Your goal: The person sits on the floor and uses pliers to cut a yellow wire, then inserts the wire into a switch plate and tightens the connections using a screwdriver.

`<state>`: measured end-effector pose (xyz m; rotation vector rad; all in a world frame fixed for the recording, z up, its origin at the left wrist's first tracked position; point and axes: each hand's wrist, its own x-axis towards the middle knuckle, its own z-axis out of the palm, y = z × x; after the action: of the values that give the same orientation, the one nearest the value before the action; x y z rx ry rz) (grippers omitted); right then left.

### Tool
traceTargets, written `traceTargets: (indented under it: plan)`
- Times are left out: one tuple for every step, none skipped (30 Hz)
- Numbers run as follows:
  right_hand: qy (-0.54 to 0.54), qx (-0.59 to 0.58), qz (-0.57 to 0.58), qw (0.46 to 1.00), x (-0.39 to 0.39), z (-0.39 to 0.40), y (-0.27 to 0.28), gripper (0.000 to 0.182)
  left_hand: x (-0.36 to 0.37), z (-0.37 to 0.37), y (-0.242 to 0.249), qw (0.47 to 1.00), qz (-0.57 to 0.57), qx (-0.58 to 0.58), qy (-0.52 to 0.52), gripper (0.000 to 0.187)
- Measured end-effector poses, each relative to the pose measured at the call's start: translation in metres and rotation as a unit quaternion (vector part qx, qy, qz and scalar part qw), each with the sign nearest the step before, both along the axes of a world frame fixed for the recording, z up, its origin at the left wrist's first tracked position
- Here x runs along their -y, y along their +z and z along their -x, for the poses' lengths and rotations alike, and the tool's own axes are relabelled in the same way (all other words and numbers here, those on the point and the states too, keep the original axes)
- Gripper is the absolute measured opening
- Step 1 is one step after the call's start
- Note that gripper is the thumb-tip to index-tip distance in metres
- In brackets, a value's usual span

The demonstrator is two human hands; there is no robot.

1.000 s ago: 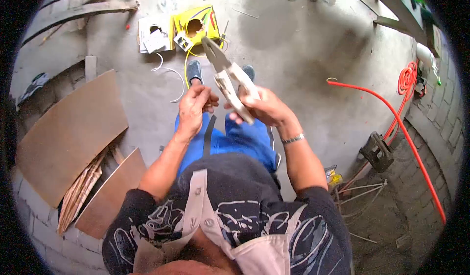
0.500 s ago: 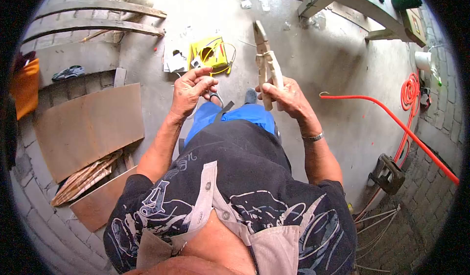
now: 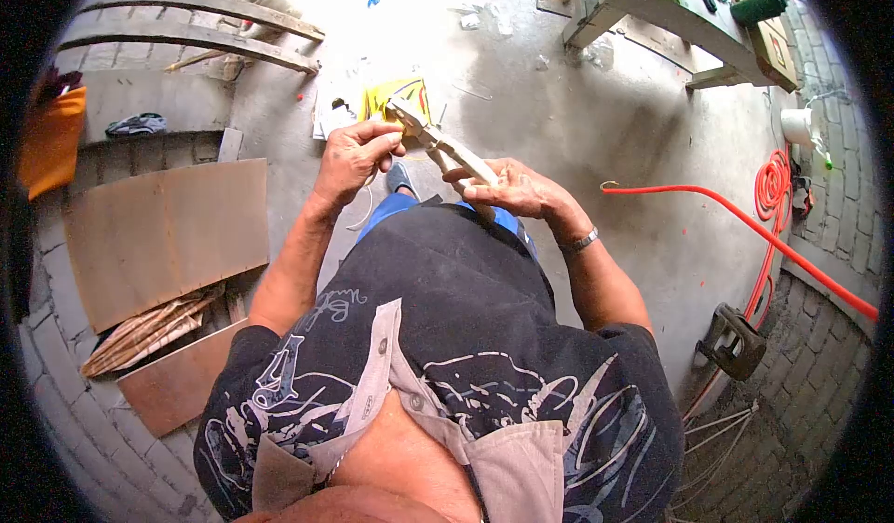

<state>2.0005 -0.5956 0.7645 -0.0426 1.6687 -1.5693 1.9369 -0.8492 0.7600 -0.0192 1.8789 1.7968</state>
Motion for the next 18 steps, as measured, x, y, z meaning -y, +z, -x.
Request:
traceTargets:
  plan:
    - [0.000, -0.001, 0.000, 1.000, 0.001, -0.001, 0.001, 0.057, 0.001, 0.000, -0.001, 1.000, 0.000, -0.001, 0.000, 0.018]
    - [0.004, -0.013, -0.004, 1.000, 0.001, -0.001, 0.002, 0.057, 0.002, 0.000, -0.001, 1.000, 0.000, 0.001, -0.005, 0.018]
    - [0.008, -0.025, -0.009, 1.000, 0.003, -0.002, 0.006, 0.056, 0.003, 0.000, 0.001, 1.000, 0.000, 0.002, -0.010, 0.018]
    - [0.009, -0.027, -0.010, 1.000, 0.003, -0.003, 0.006, 0.056, 0.004, 0.000, 0.001, 1.000, -0.001, 0.001, -0.010, 0.018]
    - [0.014, -0.025, -0.015, 0.999, 0.004, -0.004, 0.006, 0.056, 0.005, -0.001, 0.002, 1.000, 0.008, 0.001, -0.013, 0.017]
    - [0.018, -0.024, -0.019, 0.999, 0.005, -0.005, 0.005, 0.056, 0.005, 0.000, 0.003, 1.000, 0.016, 0.001, -0.016, 0.017]
    - [0.019, -0.024, -0.019, 0.999, 0.005, -0.006, 0.002, 0.056, 0.005, 0.000, 0.003, 1.000, 0.016, 0.001, -0.016, 0.017]
    - [0.014, -0.025, -0.015, 0.999, 0.005, -0.007, 0.001, 0.054, 0.005, 0.001, 0.004, 1.000, 0.016, 0.005, -0.018, 0.017]
    - [0.009, -0.026, -0.010, 1.000, 0.005, -0.009, -0.002, 0.053, 0.005, 0.001, 0.004, 1.000, 0.016, 0.009, -0.021, 0.017]
    - [0.009, -0.024, -0.011, 1.000, 0.005, -0.011, -0.006, 0.053, 0.005, 0.001, 0.003, 1.000, 0.015, 0.010, -0.021, 0.017]
    - [0.002, -0.022, -0.007, 1.000, 0.005, -0.013, -0.011, 0.050, 0.006, 0.002, 0.000, 0.999, 0.021, 0.008, -0.025, 0.016]
    - [-0.004, -0.020, -0.002, 1.000, 0.006, -0.014, -0.013, 0.048, 0.007, 0.002, 0.000, 0.999, 0.027, 0.005, -0.030, 0.016]
    - [-0.004, -0.019, -0.003, 1.000, 0.007, -0.014, -0.013, 0.048, 0.006, 0.001, 0.001, 0.999, 0.027, 0.006, -0.030, 0.016]
    - [0.000, -0.027, -0.025, 0.999, 0.007, -0.013, -0.012, 0.045, 0.005, 0.002, 0.005, 0.998, 0.039, 0.004, -0.041, 0.018]
    - [0.003, -0.035, -0.047, 0.998, 0.007, -0.013, -0.010, 0.042, 0.005, 0.003, 0.008, 0.997, 0.050, 0.002, -0.052, 0.020]
    - [0.002, -0.034, -0.048, 0.998, 0.008, -0.012, -0.009, 0.042, 0.005, 0.003, 0.007, 0.997, 0.050, 0.003, -0.053, 0.020]
    - [0.000, -0.049, -0.068, 0.997, 0.009, -0.012, -0.006, 0.039, 0.004, 0.004, 0.007, 0.998, 0.042, 0.009, -0.051, 0.018]
    - [-0.003, -0.063, -0.088, 0.994, 0.009, -0.012, -0.005, 0.036, 0.003, 0.005, 0.007, 0.998, 0.033, 0.016, -0.049, 0.015]
